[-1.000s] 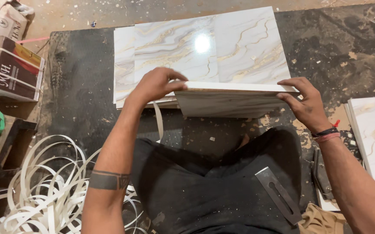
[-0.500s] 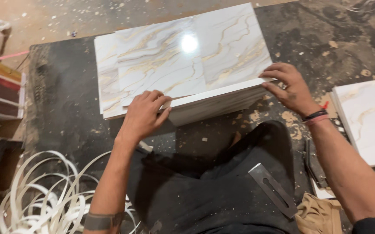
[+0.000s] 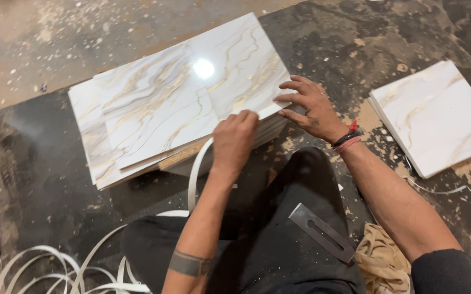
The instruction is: The person sits on the floor and applies white edge banding tape to the edges of marble-pattern furniture panels. They press the tape onto a panel edge with a hand-held edge banding iron, run the iron along the edge to bond it, then set the finished panel on a stack and take the next panel.
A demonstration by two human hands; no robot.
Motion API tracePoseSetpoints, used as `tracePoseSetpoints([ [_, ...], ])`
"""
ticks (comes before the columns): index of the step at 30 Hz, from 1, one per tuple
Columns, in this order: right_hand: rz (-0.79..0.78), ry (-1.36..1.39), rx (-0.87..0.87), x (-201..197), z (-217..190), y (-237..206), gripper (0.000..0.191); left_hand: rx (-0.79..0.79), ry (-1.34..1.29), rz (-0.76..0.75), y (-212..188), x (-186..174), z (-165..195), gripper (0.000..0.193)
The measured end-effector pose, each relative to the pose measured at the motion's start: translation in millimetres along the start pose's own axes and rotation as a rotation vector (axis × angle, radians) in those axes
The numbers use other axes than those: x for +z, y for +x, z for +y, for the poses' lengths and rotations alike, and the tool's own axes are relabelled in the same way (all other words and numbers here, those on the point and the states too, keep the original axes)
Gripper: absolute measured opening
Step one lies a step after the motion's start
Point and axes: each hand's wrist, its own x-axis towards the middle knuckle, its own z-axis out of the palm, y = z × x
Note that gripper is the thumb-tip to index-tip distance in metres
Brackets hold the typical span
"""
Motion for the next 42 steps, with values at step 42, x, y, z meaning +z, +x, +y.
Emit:
tracePoseSetpoints([
  [42,-0.059,-0.079,0.480,-78.2,15.5,60.6,0.041,-0.100,-0.077,0.074,4.9,8.9,-13.1,0.006],
])
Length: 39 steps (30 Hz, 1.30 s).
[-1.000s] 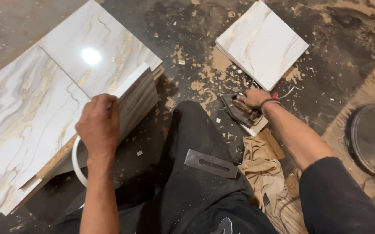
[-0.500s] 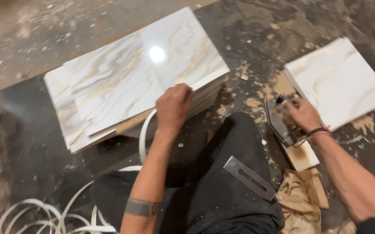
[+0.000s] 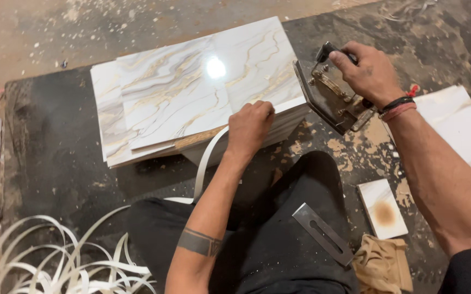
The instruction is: The person sits on the floor and applies white edge banding tape to the edges of marble-pattern furniture panels. They press the tape onto a panel edge with a hand-held edge banding iron, run the iron along the edge to bond it, then set the finished panel on a stack and take the next panel.
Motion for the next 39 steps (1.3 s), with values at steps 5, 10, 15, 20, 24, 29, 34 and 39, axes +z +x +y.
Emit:
tracePoseSetpoints([
  [5,-0.014,-0.218,-0.127,29.8,-32.2,11.9,0.045,-0.009,0.052,-0.100,4.7,-1.5,-4.7,0.007],
  [10,0.020,-0.176,-0.196,65.5,-76.6,8.5,0.043,0.025,0.199,-0.098,-4.1,-24.9,-18.6,0.017],
  [15,0.072,-0.155,-0.256,86.7,-114.9,-1.0,0.043,-0.259,-0.058,-0.161,-21.9,-76.2,-61.3,0.022],
  [20,0.079,-0.182,-0.287,90.9,-131.5,-2.3,0.044,-0.432,0.030,-0.296,-53.7,-152.1,-105.5,0.029],
  [24,0.048,-0.187,-0.253,87.6,-134.8,-4.4,0.045,-0.421,0.107,-0.264,-86.3,-192.6,-119.6,0.027],
  [29,0.029,-0.241,-0.250,85.6,-131.9,-6.5,0.045,-0.265,0.055,-0.198,-100.0,-195.7,-124.3,0.024],
  [34,-0.008,-0.245,-0.227,73.8,-99.9,-0.2,0.046,-0.260,-0.045,-0.165,-99.9,-182.6,-126.5,0.024],
  [39,0.040,-0.328,-0.115,33.1,-30.0,11.2,0.049,-0.250,-0.066,-0.120,-94.8,-161.5,-125.1,0.022],
])
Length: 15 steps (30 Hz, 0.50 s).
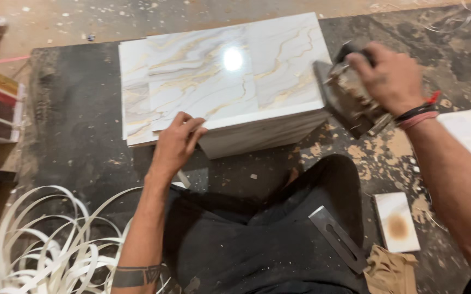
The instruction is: The person sits on the floor and applies white edge banding tape to the edges of marble-pattern furniture panels. They press the tape onto a panel edge with a hand-held edge banding iron, run the iron along the edge to bond it, then set the finished panel on a stack and take the next panel.
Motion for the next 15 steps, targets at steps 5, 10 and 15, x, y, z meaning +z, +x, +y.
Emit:
tracePoseSetpoints([
  [5,0.028,0.089,0.034,11.8,58.1,-9.6,0.050,-0.010,-0.038,-0.008,1.5,-1.7,-2.1,0.022],
  [10,0.028,0.200,0.149,40.8,69.3,-25.9,0.043,0.020,-0.035,-0.006,1.1,-1.3,0.5,0.021],
  [15,-0.043,0.482,0.299,15.4,66.2,-27.3,0.034,0.019,-0.063,0.017,-3.2,-0.5,1.0,0.021],
])
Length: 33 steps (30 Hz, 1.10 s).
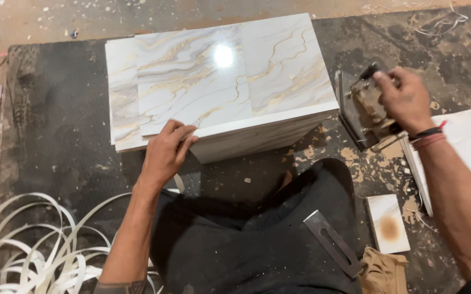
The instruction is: The person sits on the floor and applies white edge banding tape to the edges of marble-pattern furniture panels. They press the tape onto a panel edge with a hand-held edge banding iron, run the iron along the edge to bond it, then set the finished panel on a stack and take the next panel.
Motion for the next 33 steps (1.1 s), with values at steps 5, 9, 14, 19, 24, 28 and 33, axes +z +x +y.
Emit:
tracePoseSetpoints([
  [5,-0.021,0.051,-0.118,-33.1,-40.5,-2.7,0.032,-0.054,0.003,-0.017,-1.9,3.3,1.0,0.022],
  [9,-0.118,-0.200,-0.091,-18.7,-70.9,6.0,0.034,0.004,0.004,-0.009,-4.0,1.4,1.2,0.022],
  [14,-0.155,-0.254,-0.203,15.7,-91.2,4.7,0.042,-0.042,-0.049,0.003,-13.2,0.9,3.9,0.023],
  [19,-0.123,-0.342,-0.318,50.7,-128.3,-10.0,0.043,-0.046,-0.074,0.022,-13.5,2.6,5.1,0.022],
  [24,-0.330,-0.097,-0.243,108.3,-196.2,-45.2,0.046,-0.047,-0.099,0.028,-15.8,1.8,4.6,0.022],
  [28,-0.432,-0.140,-0.305,138.9,-236.9,-63.8,0.044,-0.001,-0.065,0.036,-18.3,-0.8,4.6,0.022],
  [33,-0.533,-0.121,-0.192,133.2,-226.0,-55.8,0.047,0.006,-0.037,-0.011,-17.5,-5.9,5.3,0.025],
])
